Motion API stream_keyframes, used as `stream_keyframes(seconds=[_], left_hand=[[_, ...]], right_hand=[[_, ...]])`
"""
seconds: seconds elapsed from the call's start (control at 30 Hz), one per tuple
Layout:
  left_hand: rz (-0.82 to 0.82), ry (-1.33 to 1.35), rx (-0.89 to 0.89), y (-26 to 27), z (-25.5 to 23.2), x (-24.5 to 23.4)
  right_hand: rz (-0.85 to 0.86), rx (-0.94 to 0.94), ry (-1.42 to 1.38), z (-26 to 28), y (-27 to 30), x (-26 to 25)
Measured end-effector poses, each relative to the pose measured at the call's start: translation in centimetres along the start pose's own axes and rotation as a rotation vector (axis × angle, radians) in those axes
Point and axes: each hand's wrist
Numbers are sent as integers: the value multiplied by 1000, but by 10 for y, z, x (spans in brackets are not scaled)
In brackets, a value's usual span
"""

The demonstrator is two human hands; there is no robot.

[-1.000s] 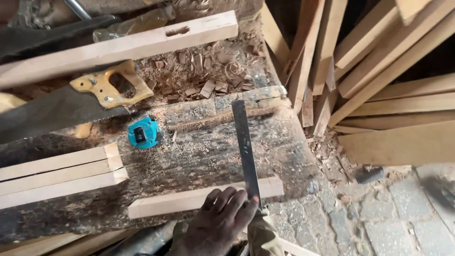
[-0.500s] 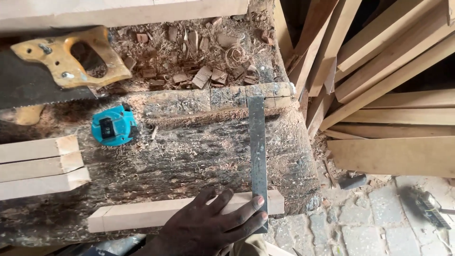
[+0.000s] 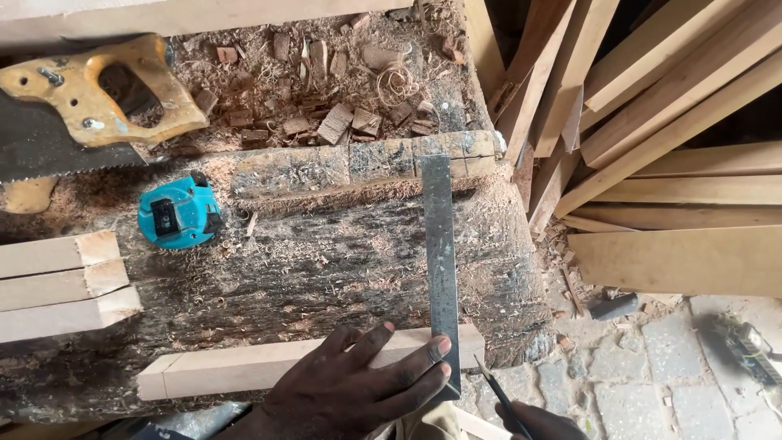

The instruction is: The person uses a metal square and a pencil to mark lines on a piece of wood. They then use a tape measure to measure the wood and mark it again. The person repeats the process of using the square and pencil to mark the wood multiple times.

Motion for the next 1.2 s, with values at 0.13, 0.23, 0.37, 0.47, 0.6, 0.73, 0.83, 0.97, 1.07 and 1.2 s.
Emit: stream_keyframes(seconds=[0.13, 0.23, 0.37, 0.47, 0.6, 0.73, 0.83, 0.97, 1.07, 1.2], left_hand=[[-23, -24, -1, -2, -1, 1], [23, -16, 5, 1, -1, 2], [68, 26, 25, 0, -1, 1], [-59, -81, -14, 0, -2, -1], [41, -1, -24, 3, -3, -3], [27, -6, -38, 5, -5, -4], [10, -29, -40, 2, -5, -5], [-36, -20, -48, 2, -6, -8], [51, 46, -52, 3, -8, -11], [147, 183, -53, 4, -11, -14]], right_hand=[[-7, -811, 711, 68, 44, 53], [-76, -1032, 735, 106, 62, 89], [80, -1234, 840, 40, 27, 36], [315, -767, 1105, 0, 2, -4], [213, -577, 781, 79, 43, 36], [66, -871, 638, 146, 81, 90], [12, -1066, 689, 114, 70, 85], [244, -969, 673, 42, 37, 12], [319, -988, 569, 34, 19, -6], [320, -1138, 740, 107, 36, 60]])
Point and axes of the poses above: each hand's wrist, its own y-axis away from the middle knuckle, its own x-axis out of the palm, z = x × y, and after that the axes turned 12 degrees about -x, right-handed
